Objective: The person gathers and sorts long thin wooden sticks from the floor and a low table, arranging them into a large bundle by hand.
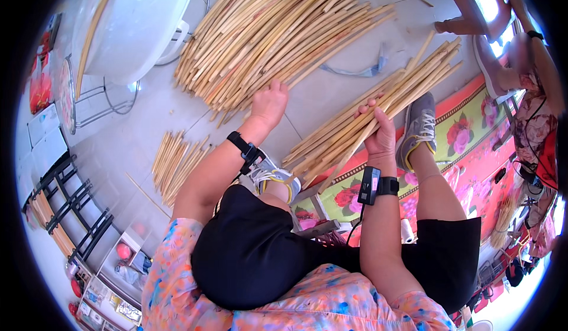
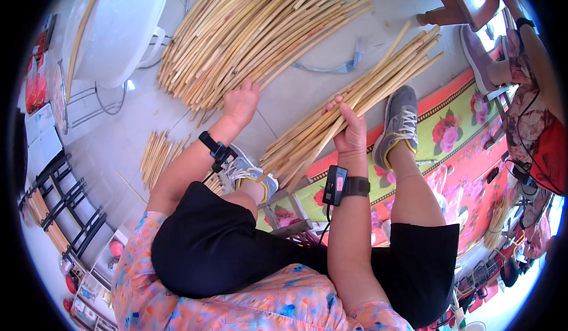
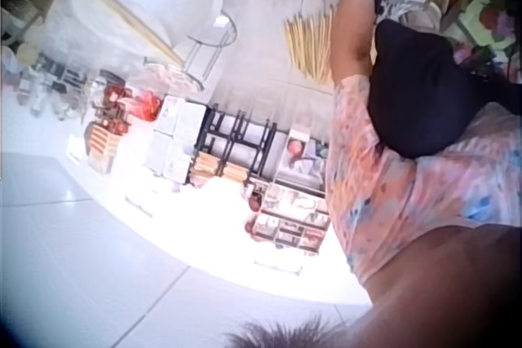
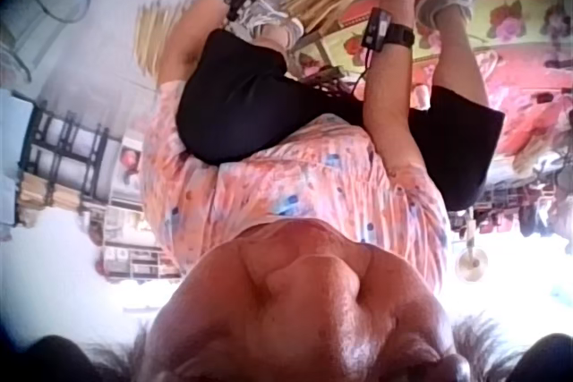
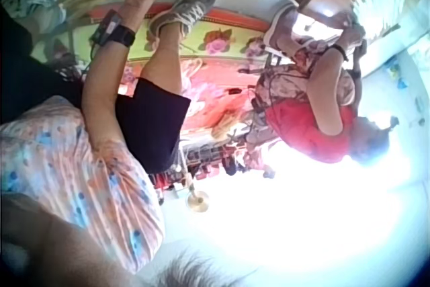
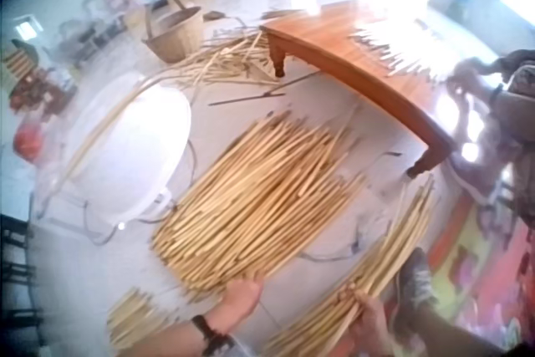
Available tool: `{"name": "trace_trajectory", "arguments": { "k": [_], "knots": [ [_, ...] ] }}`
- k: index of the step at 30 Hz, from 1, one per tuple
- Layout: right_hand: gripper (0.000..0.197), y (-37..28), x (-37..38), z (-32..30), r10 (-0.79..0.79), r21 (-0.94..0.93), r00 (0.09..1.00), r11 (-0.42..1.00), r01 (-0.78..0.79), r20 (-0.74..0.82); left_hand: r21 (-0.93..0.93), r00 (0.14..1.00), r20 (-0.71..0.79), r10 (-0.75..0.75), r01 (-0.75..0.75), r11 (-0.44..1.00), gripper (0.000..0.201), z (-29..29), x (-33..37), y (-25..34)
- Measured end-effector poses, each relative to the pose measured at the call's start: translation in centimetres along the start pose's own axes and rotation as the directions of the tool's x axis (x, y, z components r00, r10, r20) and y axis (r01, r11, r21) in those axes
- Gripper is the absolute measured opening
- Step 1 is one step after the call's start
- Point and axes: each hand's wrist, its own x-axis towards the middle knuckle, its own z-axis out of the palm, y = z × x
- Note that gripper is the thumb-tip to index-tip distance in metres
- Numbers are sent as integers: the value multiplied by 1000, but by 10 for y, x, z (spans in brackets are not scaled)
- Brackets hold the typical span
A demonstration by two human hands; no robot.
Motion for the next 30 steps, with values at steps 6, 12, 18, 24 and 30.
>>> {"name": "trace_trajectory", "arguments": {
  "k": [6, 12, 18, 24, 30],
  "knots": [
    [40, -2, 1, -2, -21, -6, 1000, 1000, 21, 8, -258, 988, 54, -148, 157, 953, 7, -13, -3, 0],
    [39, -4, 1, -5, -40, -9, 999, 999, 40, -28, -783, 785, 620, -22, 616, -80, 19, -36, -18, -31],
    [38, -2, 1, -8, -29, -2, 999, 1000, 29, -36, -575, 730, 615, 299, 674, -463, 23, -78, -26, -29],
    [41, 6, 3, 1, -10, -22, 997, 1000, 8, -74, -682, 739, 584, 336, 671, -290, 21, -85, -26, -7],
    [37, -12, 3, -8, -78, -36, 995, 996, 76, -64, -814, 810, 577, 99, 563, 141, 12, -55, -22, 7]
  ]
}}
